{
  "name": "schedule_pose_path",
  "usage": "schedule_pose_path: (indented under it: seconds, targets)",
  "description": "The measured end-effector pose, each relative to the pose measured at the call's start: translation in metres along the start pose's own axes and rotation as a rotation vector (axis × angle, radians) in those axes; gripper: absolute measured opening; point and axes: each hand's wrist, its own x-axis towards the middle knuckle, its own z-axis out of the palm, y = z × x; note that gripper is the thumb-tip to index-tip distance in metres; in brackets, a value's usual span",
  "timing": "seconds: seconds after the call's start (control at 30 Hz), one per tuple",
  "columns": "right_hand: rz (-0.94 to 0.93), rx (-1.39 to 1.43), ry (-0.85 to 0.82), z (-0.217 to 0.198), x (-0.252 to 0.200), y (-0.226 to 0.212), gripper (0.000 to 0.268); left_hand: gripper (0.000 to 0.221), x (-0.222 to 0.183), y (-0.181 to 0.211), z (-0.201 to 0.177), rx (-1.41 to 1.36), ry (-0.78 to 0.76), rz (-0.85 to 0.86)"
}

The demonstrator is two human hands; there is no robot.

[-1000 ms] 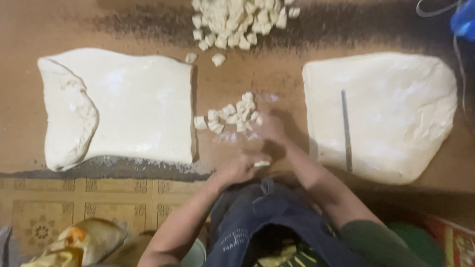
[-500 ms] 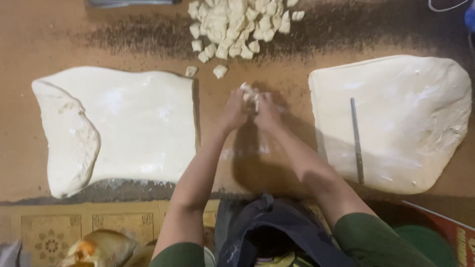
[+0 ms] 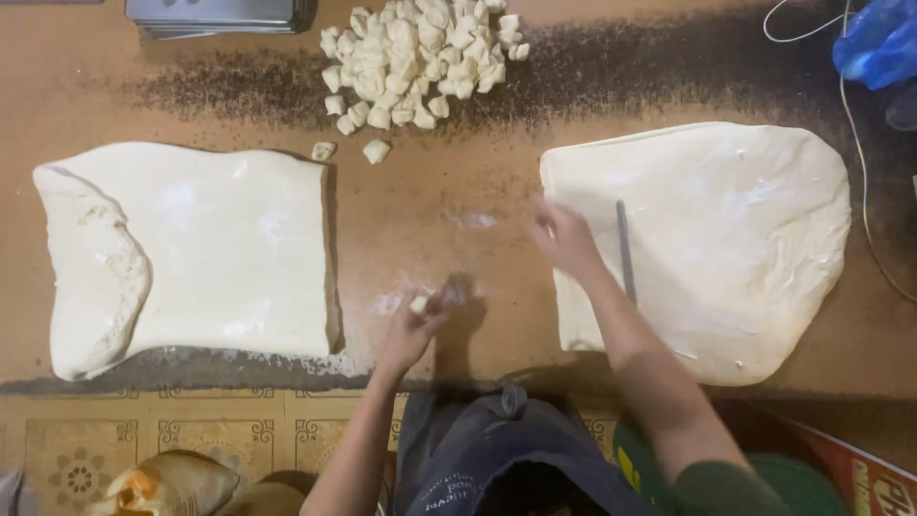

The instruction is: Cutting and dividing large sheets of dough into small uniform pieces on a floured workbench

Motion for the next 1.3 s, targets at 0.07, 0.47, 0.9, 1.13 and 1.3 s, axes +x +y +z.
schedule_pose_path:
  seconds: [0.07,0.47,0.9,1.13,1.3]
  targets:
    - [0.137,-0.105,0.06,-0.014,-0.085,0.009,0.026,0.034,-0.026,-0.035,-0.002,-0.035,0.077,-0.122]
    - [0.592,-0.413,-0.001,-0.075,-0.189,0.053,0.045,0.027,-0.103,-0.013,-0.039,0.023,0.055,-0.058]
    - [0.73,0.193,0.192,0.178,-0.235,0.011,0.035,0.034,-0.257,-0.239,-0.189,-0.155,0.197,-0.011]
    - [0.36,0.328,-0.101,0.262,-0.172,-0.223,0.042,0.03,-0.224,-0.209,-0.268,0.011,0.298,0.014]
    - [0.27,0.247,-0.064,0.315,-0.111,-0.241,0.019,0.025,-0.227,-0.146,-0.325,0.044,0.388,0.012]
